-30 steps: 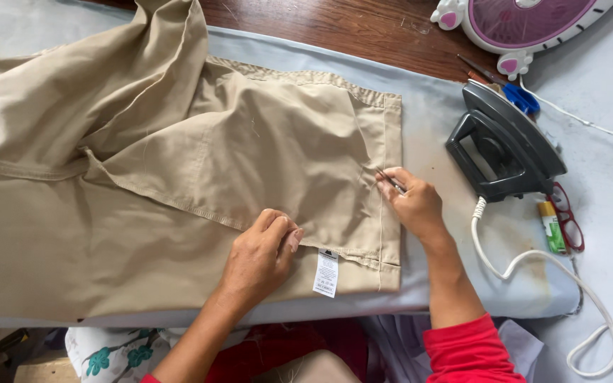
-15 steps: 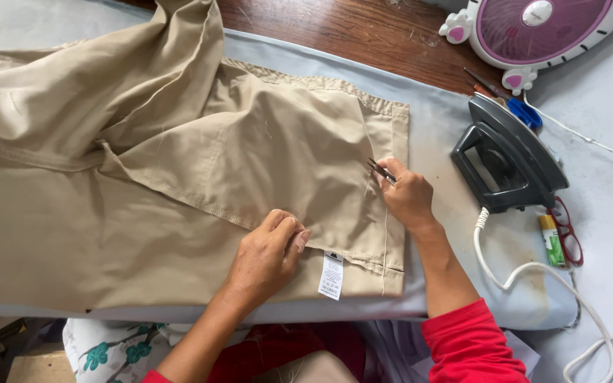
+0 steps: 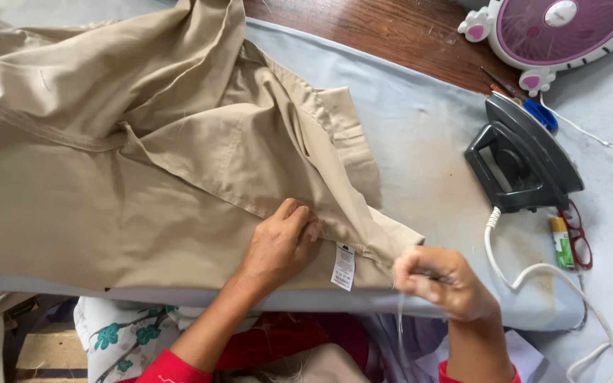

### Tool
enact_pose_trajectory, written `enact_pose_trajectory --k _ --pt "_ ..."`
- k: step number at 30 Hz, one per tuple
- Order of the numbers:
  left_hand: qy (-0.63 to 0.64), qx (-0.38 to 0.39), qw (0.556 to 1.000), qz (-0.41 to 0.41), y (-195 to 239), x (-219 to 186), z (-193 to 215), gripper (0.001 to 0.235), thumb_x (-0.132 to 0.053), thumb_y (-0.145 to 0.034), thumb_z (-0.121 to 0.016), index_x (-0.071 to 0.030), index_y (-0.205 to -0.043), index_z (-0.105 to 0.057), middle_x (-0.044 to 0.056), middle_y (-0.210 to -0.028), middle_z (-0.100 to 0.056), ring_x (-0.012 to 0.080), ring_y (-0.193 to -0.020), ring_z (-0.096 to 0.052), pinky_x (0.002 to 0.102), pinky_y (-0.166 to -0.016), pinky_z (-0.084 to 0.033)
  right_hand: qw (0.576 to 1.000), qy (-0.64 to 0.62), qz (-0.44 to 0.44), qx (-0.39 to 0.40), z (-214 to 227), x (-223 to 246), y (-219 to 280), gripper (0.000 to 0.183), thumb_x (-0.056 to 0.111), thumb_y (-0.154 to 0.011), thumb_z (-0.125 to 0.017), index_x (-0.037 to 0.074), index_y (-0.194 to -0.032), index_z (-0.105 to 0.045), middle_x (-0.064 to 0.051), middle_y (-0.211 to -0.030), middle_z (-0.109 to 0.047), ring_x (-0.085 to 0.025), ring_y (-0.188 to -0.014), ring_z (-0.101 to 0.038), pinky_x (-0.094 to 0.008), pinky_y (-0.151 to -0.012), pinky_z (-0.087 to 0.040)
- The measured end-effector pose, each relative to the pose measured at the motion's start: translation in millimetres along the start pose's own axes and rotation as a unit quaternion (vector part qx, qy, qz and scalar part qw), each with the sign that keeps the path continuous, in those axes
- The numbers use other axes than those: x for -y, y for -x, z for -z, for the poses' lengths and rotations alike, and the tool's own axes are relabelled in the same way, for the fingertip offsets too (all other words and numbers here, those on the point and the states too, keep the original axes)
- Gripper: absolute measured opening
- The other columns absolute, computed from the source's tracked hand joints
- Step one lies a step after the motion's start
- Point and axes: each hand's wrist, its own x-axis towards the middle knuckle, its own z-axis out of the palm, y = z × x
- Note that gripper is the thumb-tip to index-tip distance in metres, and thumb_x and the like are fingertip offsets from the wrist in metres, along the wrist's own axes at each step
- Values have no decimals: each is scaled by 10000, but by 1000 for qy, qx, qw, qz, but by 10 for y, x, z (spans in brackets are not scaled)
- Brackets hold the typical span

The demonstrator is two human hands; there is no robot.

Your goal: The person uses small scissors to cut loose threads and tags from a beige jacket laid out on an ironing board. They trim the cuffs, the main body, and the collar area, then flip the garment to continue cutting threads on the other side.

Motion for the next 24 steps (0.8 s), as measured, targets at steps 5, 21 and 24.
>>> enact_pose_trajectory --k 5,21,24 --pt "85 -26 995 49 169 -262 162 131 -198 -1002 -586 -109 -907 -573 60 -793 -619 260 -728 -582 401 -679 -447 988 145 -44 -26 -591 92 -10 84 109 -954 -593 111 -926 -672 47 -757 -634 -53 -624 -535 -197 -557 -419" --pt "163 -26 980 114 842 -325 344 91 -149 -974 -621 -105 -1010 -693 29 -902 -730 222 -791 -697 338 -711 -512 981 -35 -182 -59 -1427 -321 39 301 344 -929 -612 47 -957 -652 18 -709 -525 -68 -596 -440 -232 -545 -356" --pt "132 -33 985 107 907 -327 411 82 -119 -982 -586 -114 -1007 -664 36 -879 -689 248 -779 -676 359 -691 -507 933 -246 -253 -73 -1507 -312 -13 464 401 -1001 -528 -50 -1045 -627 -25 -616 -413 -73 -454 -297 -234 -354 -231"
